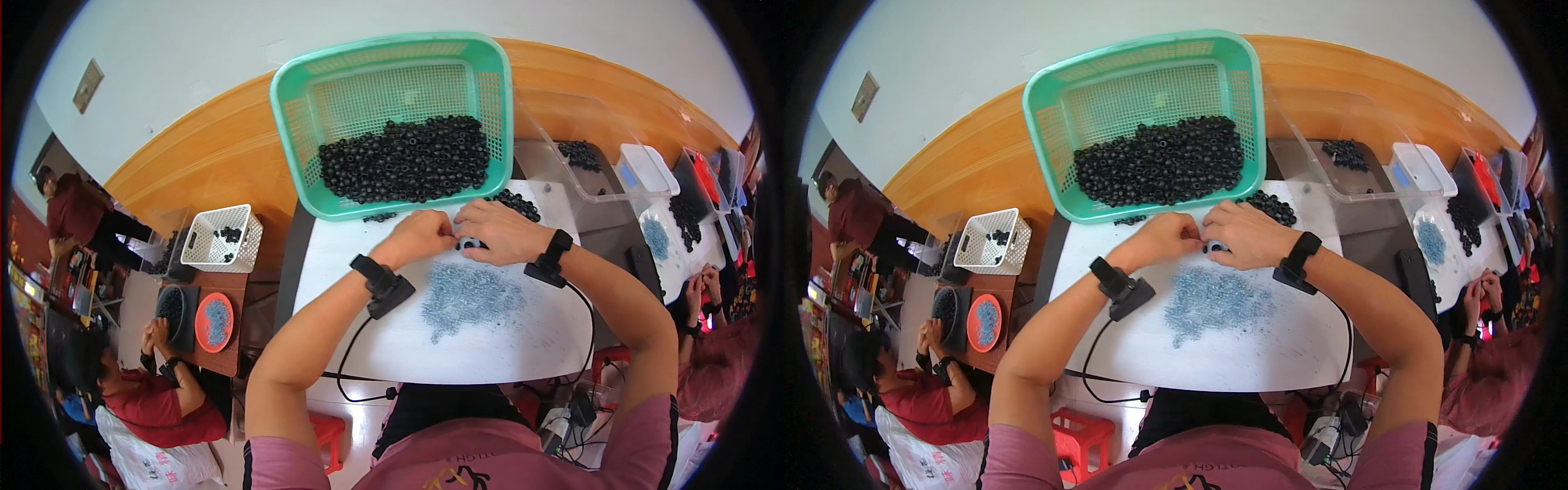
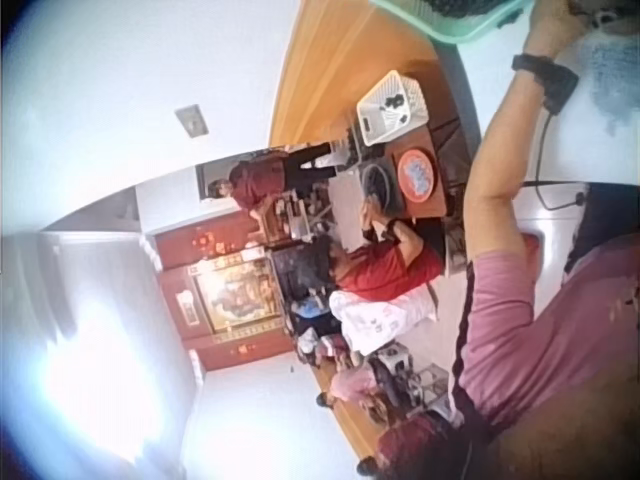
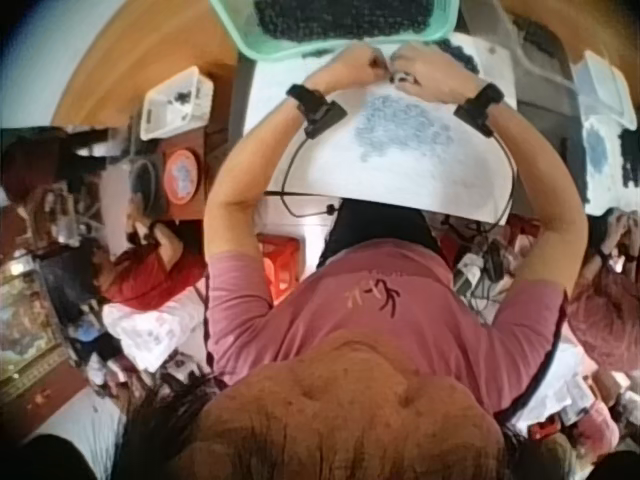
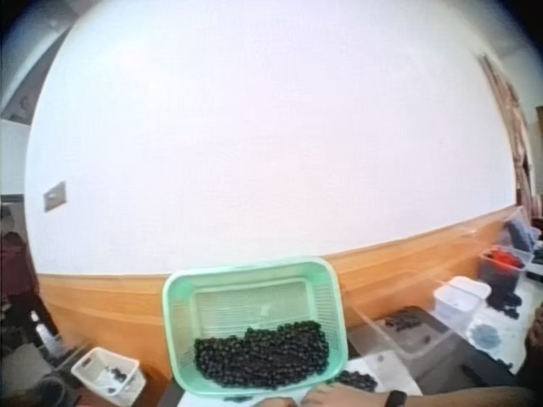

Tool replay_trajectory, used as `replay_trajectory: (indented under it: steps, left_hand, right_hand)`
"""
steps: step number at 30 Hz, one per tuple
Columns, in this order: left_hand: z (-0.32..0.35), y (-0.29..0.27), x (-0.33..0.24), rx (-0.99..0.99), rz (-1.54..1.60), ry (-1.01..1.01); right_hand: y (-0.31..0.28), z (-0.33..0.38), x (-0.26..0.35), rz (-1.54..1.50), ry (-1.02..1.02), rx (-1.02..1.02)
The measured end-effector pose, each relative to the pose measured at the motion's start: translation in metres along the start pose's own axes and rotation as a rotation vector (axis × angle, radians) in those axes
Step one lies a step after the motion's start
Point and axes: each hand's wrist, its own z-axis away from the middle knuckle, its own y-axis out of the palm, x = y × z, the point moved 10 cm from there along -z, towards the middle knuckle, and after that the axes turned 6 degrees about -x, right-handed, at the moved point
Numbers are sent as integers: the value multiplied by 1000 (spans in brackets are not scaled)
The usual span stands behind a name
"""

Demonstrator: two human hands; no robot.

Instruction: Assembling small black plastic or rubber components by inserting blue fiber/strands into them.

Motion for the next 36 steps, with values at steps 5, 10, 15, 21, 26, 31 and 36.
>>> replay_trajectory:
  steps: [5,10,15,21,26,31,36]
  left_hand:
    - [9,2,-11,-94,-69,-36]
    - [17,0,-14,-65,-124,-25]
    - [46,-34,7,-293,-154,-63]
    - [93,-80,55,-497,-255,-149]
    - [98,-83,60,-547,-326,-120]
    - [88,-74,60,-483,-326,-167]
    - [84,-73,48,-463,-215,-34]
  right_hand:
    - [1,0,-4,7,24,50]
    - [-2,3,-11,66,57,78]
    - [-8,0,-10,133,85,82]
    - [-6,-25,-2,57,115,33]
    - [18,-51,3,64,80,56]
    - [43,-67,5,84,81,102]
    - [49,-73,8,28,79,103]
